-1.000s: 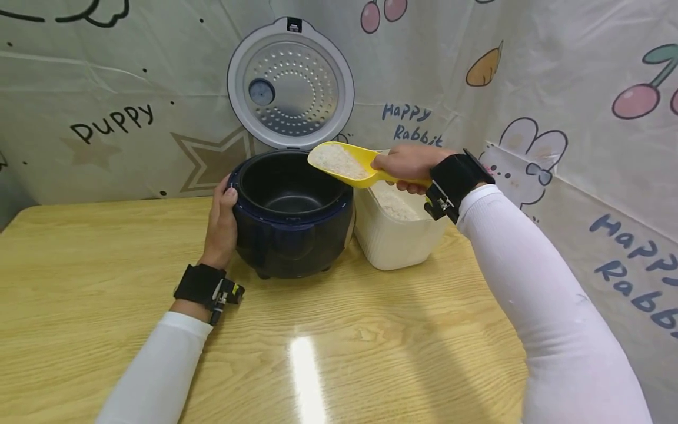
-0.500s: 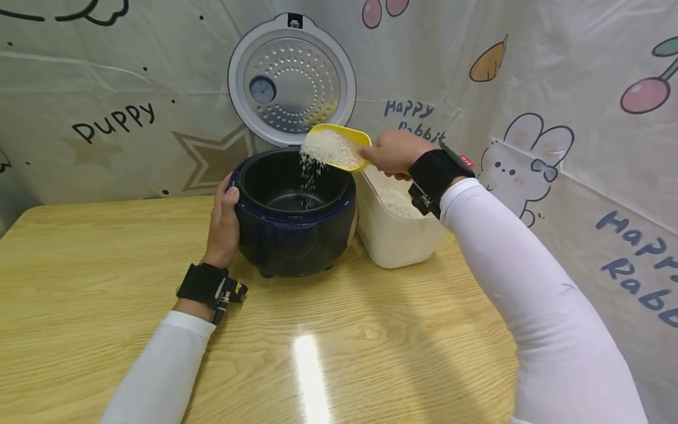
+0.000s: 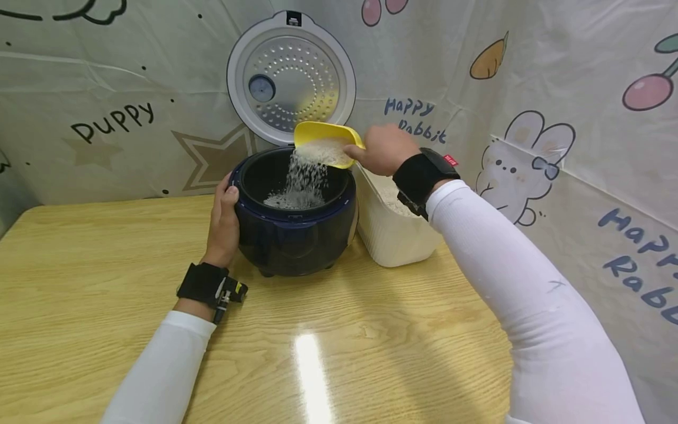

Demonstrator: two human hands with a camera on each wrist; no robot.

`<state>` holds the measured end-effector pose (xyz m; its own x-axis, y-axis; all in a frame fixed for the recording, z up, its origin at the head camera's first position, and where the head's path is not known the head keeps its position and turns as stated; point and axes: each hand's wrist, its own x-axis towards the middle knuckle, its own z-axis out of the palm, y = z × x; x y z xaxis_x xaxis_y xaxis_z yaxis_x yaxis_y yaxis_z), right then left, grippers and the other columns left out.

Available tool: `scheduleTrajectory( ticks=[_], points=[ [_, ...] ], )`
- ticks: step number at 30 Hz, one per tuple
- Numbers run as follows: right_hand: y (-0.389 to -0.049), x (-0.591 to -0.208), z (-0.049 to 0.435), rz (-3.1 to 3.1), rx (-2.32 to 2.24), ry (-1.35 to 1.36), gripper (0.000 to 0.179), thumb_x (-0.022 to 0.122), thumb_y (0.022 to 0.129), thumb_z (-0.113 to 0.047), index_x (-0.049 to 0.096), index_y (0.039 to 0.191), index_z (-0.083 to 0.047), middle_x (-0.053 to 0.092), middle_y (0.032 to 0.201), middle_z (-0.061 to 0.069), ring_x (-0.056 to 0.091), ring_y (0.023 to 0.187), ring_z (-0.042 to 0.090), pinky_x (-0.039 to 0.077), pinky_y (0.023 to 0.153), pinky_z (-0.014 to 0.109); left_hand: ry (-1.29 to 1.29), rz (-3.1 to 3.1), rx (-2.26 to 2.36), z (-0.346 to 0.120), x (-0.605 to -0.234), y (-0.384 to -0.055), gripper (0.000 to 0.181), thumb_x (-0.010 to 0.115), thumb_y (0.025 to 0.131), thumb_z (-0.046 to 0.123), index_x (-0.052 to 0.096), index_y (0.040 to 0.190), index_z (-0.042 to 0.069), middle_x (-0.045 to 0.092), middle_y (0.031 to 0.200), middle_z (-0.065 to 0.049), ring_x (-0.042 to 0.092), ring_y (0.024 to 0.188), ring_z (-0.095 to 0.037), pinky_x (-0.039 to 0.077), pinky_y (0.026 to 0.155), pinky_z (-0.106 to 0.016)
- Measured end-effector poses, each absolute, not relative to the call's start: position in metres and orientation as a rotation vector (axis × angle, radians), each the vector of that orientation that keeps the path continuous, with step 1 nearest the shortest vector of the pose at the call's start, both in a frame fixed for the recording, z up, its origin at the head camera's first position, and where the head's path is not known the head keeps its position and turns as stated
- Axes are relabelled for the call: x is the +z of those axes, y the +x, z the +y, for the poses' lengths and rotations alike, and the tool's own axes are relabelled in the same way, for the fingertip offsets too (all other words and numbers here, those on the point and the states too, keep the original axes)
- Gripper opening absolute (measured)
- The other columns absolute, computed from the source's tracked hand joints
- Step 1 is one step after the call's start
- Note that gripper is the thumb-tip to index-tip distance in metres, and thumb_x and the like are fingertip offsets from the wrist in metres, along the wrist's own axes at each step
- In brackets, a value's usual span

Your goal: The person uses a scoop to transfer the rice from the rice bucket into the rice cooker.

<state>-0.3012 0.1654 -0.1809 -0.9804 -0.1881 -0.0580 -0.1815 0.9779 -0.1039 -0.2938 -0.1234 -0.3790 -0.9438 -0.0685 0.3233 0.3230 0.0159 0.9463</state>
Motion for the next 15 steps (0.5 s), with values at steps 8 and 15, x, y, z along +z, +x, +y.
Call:
scheduleTrajectory(
  ticks=[8,15],
  points=[
    [-0.2992,-0.1865,0.1601,3.162,-0.109,-0.428,0.047,0.056,0.101,-0.055,0.067,0.095,-0.01,0.038,0.067,-0.001,0.042,0.059,0.018,0.029,0.058,0.03,-0.248,-2.027,-2.012,-0.1231,-0.3779,-0.293,0.072,0.041,0.097,0.056,0.029,0.162,0.028,0.035,0.167,-0.005,0.036,0.151,-0.025,0.024,0.129,-0.051],
    [-0.2992,-0.1836,0.1591,3.201,-0.144,-0.457,0.044,0.066,0.095,-0.053,0.06,0.088,-0.01,0.041,0.071,0.0,0.044,0.063,0.019,0.03,0.06,0.03,-0.253,-2.023,-2.022,-0.1233,-0.378,-0.2927,0.071,0.041,0.098,0.055,0.029,0.162,0.027,0.036,0.167,-0.003,0.037,0.15,-0.023,0.024,0.129,-0.049]
  ],
)
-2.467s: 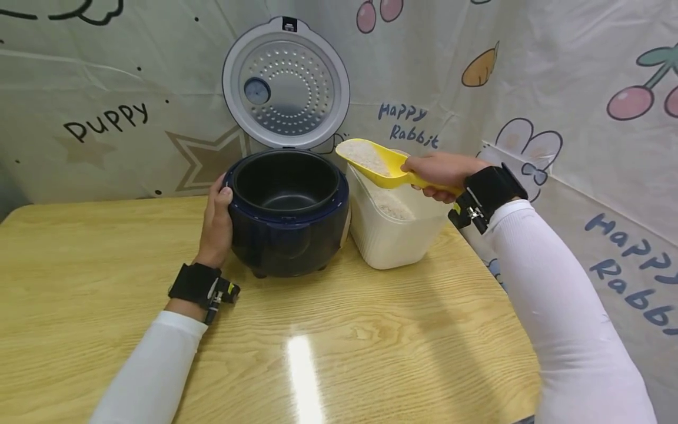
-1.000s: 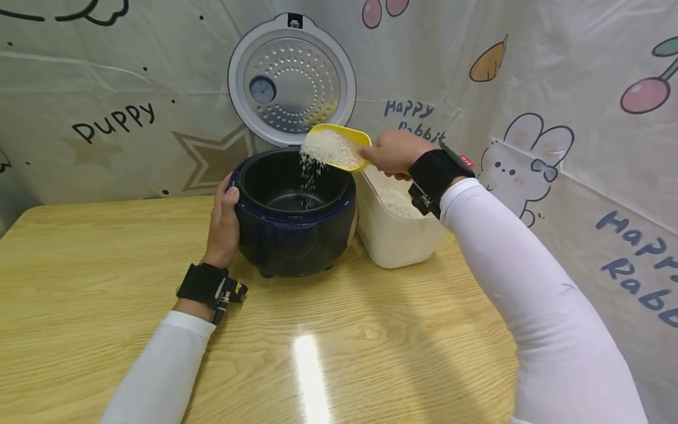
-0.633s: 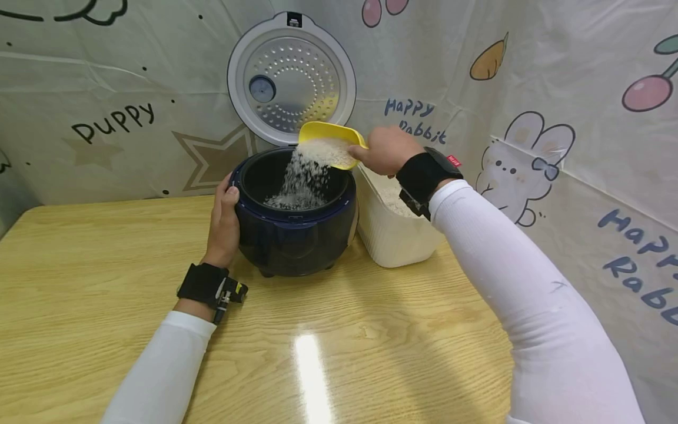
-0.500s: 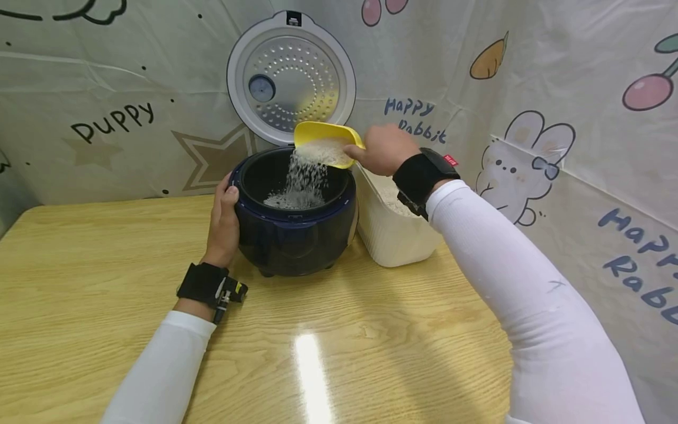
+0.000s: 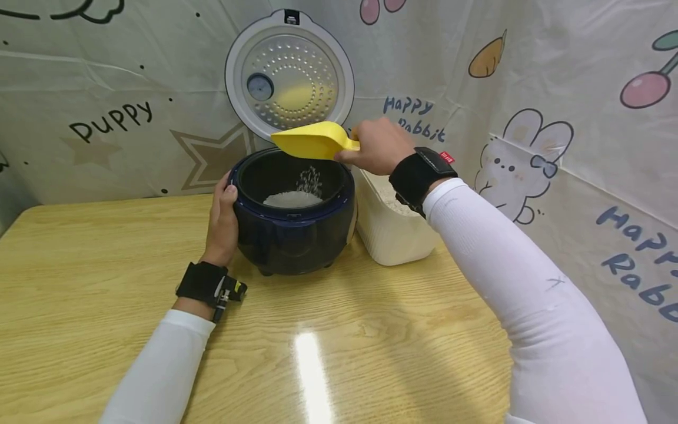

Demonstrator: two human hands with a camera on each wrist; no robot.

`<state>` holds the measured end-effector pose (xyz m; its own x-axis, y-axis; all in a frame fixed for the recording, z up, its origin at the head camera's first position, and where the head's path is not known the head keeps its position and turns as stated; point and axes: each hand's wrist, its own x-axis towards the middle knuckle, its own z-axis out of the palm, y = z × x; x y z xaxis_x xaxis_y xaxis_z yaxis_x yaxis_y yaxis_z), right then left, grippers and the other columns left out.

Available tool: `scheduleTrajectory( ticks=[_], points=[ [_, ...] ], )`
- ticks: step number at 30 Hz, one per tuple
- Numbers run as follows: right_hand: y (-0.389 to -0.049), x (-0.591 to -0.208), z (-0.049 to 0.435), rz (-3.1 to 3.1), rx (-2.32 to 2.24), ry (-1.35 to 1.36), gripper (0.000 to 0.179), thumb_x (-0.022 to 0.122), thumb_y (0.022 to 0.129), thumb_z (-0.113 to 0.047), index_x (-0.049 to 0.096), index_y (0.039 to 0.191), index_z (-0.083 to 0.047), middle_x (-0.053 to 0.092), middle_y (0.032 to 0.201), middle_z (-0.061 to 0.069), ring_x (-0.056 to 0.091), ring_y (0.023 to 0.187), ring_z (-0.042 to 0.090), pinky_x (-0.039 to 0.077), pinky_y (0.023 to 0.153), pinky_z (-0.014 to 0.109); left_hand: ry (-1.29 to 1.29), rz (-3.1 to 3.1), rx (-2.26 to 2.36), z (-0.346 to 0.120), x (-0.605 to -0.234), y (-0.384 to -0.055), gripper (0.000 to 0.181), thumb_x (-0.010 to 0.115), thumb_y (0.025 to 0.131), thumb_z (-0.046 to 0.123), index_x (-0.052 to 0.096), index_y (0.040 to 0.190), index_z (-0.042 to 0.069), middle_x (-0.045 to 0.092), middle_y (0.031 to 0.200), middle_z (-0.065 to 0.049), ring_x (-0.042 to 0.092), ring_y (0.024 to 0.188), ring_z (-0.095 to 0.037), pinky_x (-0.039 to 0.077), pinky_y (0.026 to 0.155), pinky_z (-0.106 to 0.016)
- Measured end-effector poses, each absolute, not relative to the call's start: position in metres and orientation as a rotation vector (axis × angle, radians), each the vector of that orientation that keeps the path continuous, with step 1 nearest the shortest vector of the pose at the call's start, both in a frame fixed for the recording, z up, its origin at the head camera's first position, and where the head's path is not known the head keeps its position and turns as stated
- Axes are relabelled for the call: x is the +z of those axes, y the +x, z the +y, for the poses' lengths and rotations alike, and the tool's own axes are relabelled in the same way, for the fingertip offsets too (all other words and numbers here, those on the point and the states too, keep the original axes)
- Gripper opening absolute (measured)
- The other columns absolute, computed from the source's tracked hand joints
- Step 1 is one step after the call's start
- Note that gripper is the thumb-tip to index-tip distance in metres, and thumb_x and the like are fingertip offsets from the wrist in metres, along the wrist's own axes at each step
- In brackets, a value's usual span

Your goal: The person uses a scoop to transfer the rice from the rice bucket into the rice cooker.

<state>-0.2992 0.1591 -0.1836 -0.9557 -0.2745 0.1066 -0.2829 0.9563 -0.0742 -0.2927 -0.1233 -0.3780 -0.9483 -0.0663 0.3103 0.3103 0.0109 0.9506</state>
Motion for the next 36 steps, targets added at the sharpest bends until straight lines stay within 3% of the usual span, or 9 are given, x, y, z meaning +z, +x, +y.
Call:
scheduleTrajectory(
  ticks=[18,28,36],
  points=[
    [-0.297,-0.178,0.209,-3.013,0.248,0.299,0.051,0.05,0.104,-0.051,0.068,0.114,-0.004,0.053,0.077,0.008,0.051,0.068,0.025,0.04,0.062,0.033,-0.279,-1.99,-2.034,-0.123,-0.379,-0.294,0.071,0.042,0.098,0.053,0.029,0.162,0.025,0.036,0.166,-0.005,0.038,0.147,-0.022,0.025,0.128,-0.049],
    [-0.297,-0.192,0.24,-3.037,0.204,0.129,0.052,0.043,0.105,-0.047,0.065,0.096,-0.001,0.039,0.064,0.003,0.046,0.058,0.023,0.035,0.056,0.033,-0.286,-2.005,-2.018,-0.124,-0.377,-0.293,0.07,0.041,0.098,0.051,0.029,0.162,0.023,0.038,0.165,-0.009,0.04,0.145,-0.023,0.026,0.127,-0.049],
    [-0.296,-0.204,0.257,-3.095,0.242,-0.007,0.051,0.041,0.105,-0.045,0.062,0.09,-0.002,0.04,0.062,0.003,0.047,0.057,0.024,0.037,0.055,0.033,-0.225,-2.102,-2.004,-0.125,-0.372,-0.29,0.068,0.035,0.1,0.058,0.026,0.163,0.033,0.033,0.168,-0.003,0.034,0.152,-0.024,0.022,0.129,-0.052]
  ],
)
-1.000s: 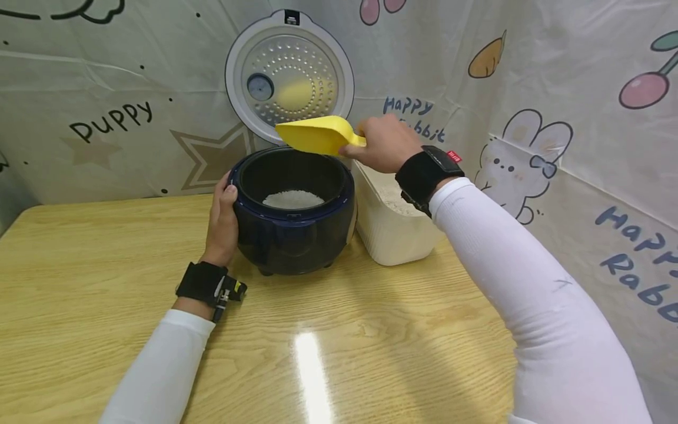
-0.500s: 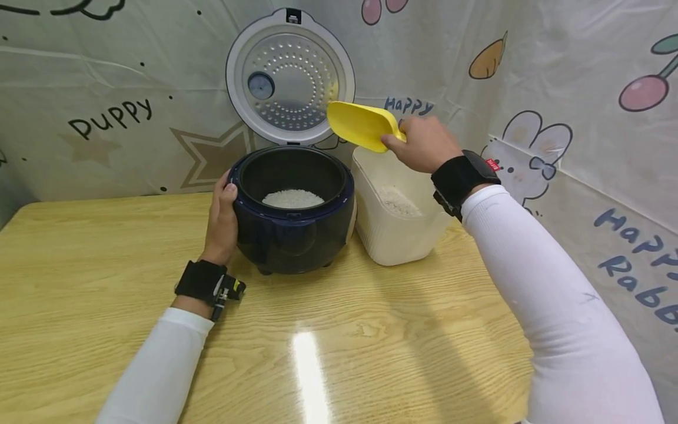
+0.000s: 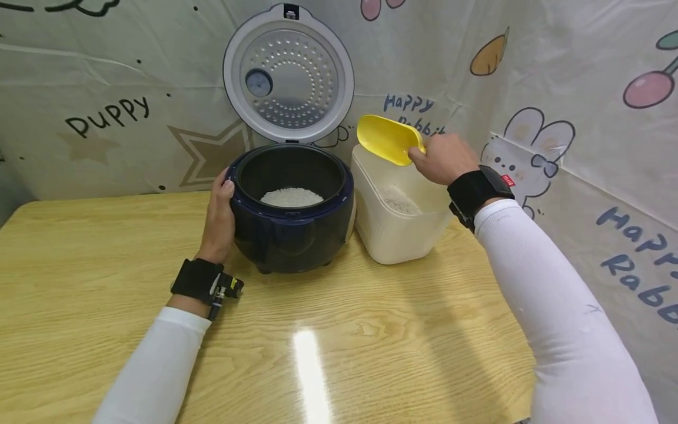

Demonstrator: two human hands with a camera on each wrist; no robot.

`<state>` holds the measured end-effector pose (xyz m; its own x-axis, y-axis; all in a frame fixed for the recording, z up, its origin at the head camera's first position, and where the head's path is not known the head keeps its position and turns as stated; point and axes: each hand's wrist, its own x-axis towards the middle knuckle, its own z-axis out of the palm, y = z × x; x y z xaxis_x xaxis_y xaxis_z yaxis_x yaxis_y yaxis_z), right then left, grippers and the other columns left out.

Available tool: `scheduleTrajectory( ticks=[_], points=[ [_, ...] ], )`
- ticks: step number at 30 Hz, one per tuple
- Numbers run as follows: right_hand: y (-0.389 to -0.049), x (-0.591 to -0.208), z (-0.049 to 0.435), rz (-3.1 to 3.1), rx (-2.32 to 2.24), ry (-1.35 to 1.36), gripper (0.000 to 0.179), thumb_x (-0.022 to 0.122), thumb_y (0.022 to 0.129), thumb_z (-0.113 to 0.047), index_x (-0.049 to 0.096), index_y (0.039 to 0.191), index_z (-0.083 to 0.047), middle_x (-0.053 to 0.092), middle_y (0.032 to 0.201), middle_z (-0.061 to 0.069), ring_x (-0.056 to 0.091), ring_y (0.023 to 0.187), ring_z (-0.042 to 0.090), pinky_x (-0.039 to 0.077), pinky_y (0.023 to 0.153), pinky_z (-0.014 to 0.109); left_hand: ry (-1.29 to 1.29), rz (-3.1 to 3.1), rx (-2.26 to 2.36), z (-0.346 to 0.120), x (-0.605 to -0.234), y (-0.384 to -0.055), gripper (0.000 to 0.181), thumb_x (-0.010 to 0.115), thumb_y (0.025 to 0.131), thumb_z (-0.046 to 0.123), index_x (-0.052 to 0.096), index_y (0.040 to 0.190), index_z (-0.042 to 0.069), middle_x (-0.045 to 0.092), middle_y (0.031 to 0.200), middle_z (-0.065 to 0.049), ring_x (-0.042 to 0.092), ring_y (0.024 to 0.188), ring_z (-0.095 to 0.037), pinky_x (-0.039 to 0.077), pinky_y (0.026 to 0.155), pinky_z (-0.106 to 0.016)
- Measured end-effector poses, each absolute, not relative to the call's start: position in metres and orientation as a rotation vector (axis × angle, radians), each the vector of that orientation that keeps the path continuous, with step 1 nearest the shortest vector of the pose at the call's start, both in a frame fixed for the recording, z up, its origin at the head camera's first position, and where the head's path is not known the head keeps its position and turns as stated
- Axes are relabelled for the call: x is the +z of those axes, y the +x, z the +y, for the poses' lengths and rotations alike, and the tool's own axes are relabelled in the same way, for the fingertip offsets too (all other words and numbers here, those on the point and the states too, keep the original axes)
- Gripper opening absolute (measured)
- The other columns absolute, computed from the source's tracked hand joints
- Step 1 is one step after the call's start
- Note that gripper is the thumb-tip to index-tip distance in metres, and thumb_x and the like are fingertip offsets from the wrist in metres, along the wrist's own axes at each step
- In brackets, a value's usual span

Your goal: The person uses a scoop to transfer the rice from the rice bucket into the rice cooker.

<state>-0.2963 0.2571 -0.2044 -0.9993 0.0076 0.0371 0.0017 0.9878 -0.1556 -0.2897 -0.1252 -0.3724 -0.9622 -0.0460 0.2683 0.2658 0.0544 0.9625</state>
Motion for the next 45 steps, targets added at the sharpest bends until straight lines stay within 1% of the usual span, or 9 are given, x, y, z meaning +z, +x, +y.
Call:
scheduleTrajectory(
  ticks=[3,6,9,13,19,28,32,39,45],
  points=[
    [-0.299,-0.208,0.262,-3.105,0.228,-0.042,0.05,0.041,0.104,-0.045,0.057,0.08,-0.004,0.04,0.061,0.002,0.047,0.056,0.024,0.037,0.053,0.032,-0.223,-2.12,-1.997,-0.127,-0.369,-0.288,0.068,0.033,0.101,0.059,0.024,0.163,0.035,0.029,0.17,-0.001,0.028,0.156,-0.024,0.017,0.13,-0.053],
    [-0.301,-0.213,0.268,-3.116,0.186,-0.071,0.05,0.042,0.104,-0.044,0.055,0.075,-0.005,0.042,0.06,0.002,0.048,0.056,0.024,0.037,0.053,0.032,-0.235,-2.131,-1.99,-0.126,-0.368,-0.287,0.069,0.034,0.101,0.059,0.021,0.164,0.036,0.024,0.173,0.0,0.024,0.158,-0.023,0.015,0.131,-0.053],
    [-0.303,-0.219,0.273,-3.138,0.146,-0.101,0.05,0.043,0.104,-0.044,0.058,0.078,-0.004,0.046,0.062,0.005,0.051,0.059,0.026,0.039,0.054,0.033,-0.236,-2.143,-1.967,-0.124,-0.368,-0.287,0.071,0.039,0.099,0.057,0.019,0.165,0.038,0.02,0.174,0.001,0.023,0.159,-0.022,0.016,0.131,-0.051],
    [-0.305,-0.224,0.276,-3.159,0.071,-0.153,0.048,0.042,0.103,-0.043,0.06,0.085,-0.002,0.05,0.066,0.008,0.054,0.063,0.03,0.042,0.056,0.035,-0.249,-2.133,-1.944,-0.12,-0.368,-0.289,0.074,0.043,0.097,0.054,0.019,0.165,0.036,0.021,0.174,0.0,0.026,0.158,-0.023,0.02,0.131,-0.048],
    [-0.305,-0.231,0.28,-3.157,0.015,-0.152,0.046,0.045,0.103,-0.043,0.061,0.089,-0.002,0.049,0.067,0.009,0.055,0.062,0.031,0.042,0.054,0.035,-0.248,-2.125,-1.931,-0.118,-0.369,-0.291,0.079,0.042,0.094,0.055,0.02,0.166,0.031,0.024,0.173,-0.004,0.031,0.155,-0.026,0.024,0.129,-0.05],
    [-0.305,-0.248,0.278,-3.176,0.032,-0.118,0.045,0.05,0.104,-0.042,0.064,0.098,0.0,0.047,0.067,0.009,0.054,0.062,0.031,0.042,0.057,0.035,-0.261,-2.112,-1.916,-0.12,-0.372,-0.29,0.082,0.043,0.094,0.055,0.021,0.166,0.024,0.026,0.172,-0.007,0.031,0.155,-0.028,0.024,0.128,-0.052],
    [-0.303,-0.255,0.278,-3.178,0.001,-0.081,0.044,0.054,0.104,-0.042,0.065,0.098,0.001,0.047,0.066,0.009,0.054,0.062,0.032,0.042,0.057,0.034,-0.272,-2.099,-1.929,-0.12,-0.373,-0.29,0.08,0.043,0.094,0.054,0.022,0.166,0.024,0.027,0.171,-0.006,0.032,0.154,-0.027,0.025,0.128,-0.051],
    [-0.306,-0.261,0.273,-3.171,-0.142,0.011,0.04,0.056,0.103,-0.036,0.065,0.092,0.001,0.049,0.066,0.01,0.053,0.063,0.031,0.041,0.058,0.036,-0.274,-2.087,-1.927,-0.122,-0.374,-0.291,0.081,0.042,0.094,0.054,0.022,0.166,0.022,0.028,0.171,-0.007,0.034,0.153,-0.027,0.026,0.128,-0.052],
    [-0.31,-0.268,0.269,-3.146,-0.269,0.055,0.037,0.062,0.1,-0.031,0.064,0.081,0.0,0.047,0.063,0.007,0.053,0.06,0.029,0.041,0.055,0.035,-0.276,-2.093,-1.93,-0.124,-0.376,-0.292,0.081,0.042,0.094,0.055,0.021,0.166,0.024,0.028,0.171,-0.006,0.034,0.153,-0.027,0.026,0.128,-0.052]
  ],
)
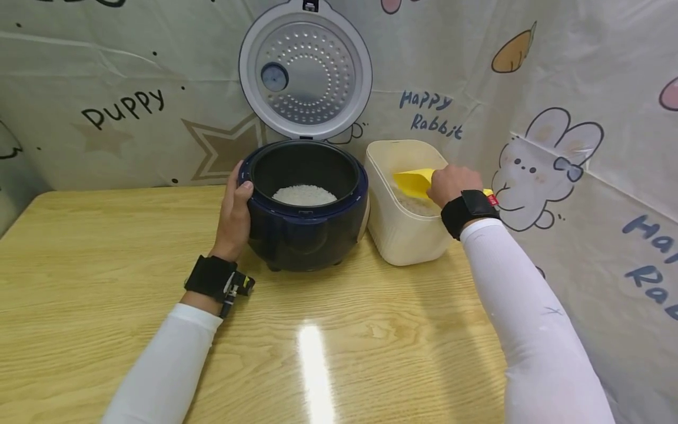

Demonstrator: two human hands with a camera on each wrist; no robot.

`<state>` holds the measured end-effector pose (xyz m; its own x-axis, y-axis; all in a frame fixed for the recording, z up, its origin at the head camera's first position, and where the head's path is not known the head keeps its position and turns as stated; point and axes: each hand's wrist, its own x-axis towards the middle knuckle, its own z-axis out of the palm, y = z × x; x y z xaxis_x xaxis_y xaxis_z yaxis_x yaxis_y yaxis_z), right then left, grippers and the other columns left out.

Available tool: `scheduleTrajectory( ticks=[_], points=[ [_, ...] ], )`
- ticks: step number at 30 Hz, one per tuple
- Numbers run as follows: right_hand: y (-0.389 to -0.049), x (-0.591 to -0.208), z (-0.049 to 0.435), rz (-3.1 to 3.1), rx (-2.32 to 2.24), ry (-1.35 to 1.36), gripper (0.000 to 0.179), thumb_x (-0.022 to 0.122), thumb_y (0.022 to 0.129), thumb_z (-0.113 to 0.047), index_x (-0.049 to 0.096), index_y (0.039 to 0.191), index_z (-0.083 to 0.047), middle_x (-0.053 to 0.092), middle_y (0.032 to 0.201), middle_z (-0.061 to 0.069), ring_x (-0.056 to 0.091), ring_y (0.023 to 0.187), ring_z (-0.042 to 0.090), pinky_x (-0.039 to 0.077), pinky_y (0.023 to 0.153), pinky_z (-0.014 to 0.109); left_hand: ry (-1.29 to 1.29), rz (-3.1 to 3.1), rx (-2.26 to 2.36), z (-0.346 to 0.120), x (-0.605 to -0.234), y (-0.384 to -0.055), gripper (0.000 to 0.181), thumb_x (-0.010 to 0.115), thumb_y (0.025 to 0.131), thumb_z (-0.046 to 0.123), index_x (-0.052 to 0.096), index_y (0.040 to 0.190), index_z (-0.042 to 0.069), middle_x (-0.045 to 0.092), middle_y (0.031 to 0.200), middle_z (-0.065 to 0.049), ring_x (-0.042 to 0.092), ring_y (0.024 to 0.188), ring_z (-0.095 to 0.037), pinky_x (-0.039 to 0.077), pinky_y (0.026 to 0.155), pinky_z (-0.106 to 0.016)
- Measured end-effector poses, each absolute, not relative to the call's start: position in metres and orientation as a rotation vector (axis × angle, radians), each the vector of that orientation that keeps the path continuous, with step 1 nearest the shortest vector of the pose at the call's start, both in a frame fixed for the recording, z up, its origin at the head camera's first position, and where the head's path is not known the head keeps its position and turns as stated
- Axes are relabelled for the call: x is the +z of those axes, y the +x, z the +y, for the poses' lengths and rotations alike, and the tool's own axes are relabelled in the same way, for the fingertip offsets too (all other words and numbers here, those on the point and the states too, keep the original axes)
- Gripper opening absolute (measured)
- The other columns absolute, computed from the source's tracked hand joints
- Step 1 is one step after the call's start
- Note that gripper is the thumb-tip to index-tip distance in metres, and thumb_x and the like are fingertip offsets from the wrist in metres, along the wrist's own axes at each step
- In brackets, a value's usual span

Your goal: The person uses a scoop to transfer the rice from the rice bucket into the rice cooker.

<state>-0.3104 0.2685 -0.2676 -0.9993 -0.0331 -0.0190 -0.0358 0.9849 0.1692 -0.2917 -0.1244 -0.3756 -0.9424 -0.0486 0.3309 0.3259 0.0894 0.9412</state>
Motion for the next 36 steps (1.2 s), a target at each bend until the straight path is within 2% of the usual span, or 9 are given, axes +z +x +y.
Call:
scheduleTrajectory(
  ticks=[4,11,16,36],
  points=[
    [-0.3086,-0.2705,0.2699,3.111,0.259,-0.071,0.036,0.065,0.098,-0.031,0.062,0.079,-0.001,0.046,0.063,0.007,0.053,0.06,0.029,0.039,0.055,0.034,-0.276,-2.088,-1.932,-0.1237,-0.3763,-0.292,0.081,0.042,0.094,0.055,0.022,0.166,0.022,0.029,0.17,-0.006,0.034,0.153,-0.026,0.026,0.127,-0.051],
    [-0.3074,-0.2732,0.2699,3.055,0.234,-0.098,0.035,0.066,0.098,-0.034,0.066,0.086,-0.001,0.058,0.068,0.011,0.056,0.063,0.029,0.042,0.057,0.034,-0.28,-2.085,-1.915,-0.1237,-0.3762,-0.2922,0.079,0.042,0.094,0.055,0.023,0.165,0.024,0.031,0.17,-0.007,0.036,0.151,-0.027,0.028,0.127,-0.051],
    [-0.3079,-0.274,0.2676,3.008,0.264,-0.129,0.035,0.066,0.097,-0.036,0.068,0.086,-0.002,0.063,0.071,0.011,0.058,0.063,0.028,0.044,0.058,0.034,-0.282,-2.078,-1.91,-0.1241,-0.3769,-0.292,0.08,0.041,0.094,0.055,0.023,0.165,0.022,0.032,0.169,-0.008,0.037,0.151,-0.028,0.029,0.126,-0.051],
    [-0.3074,-0.2753,0.2649,2.989,0.242,-0.058,0.038,0.065,0.097,-0.039,0.064,0.087,-0.003,0.058,0.068,0.009,0.058,0.066,0.029,0.043,0.059,0.035,-0.269,-2.077,-1.918,-0.1236,-0.3736,-0.2916,0.081,0.041,0.094,0.055,0.023,0.165,0.02,0.031,0.169,-0.009,0.037,0.15,-0.028,0.027,0.127,-0.051]
  ],
)
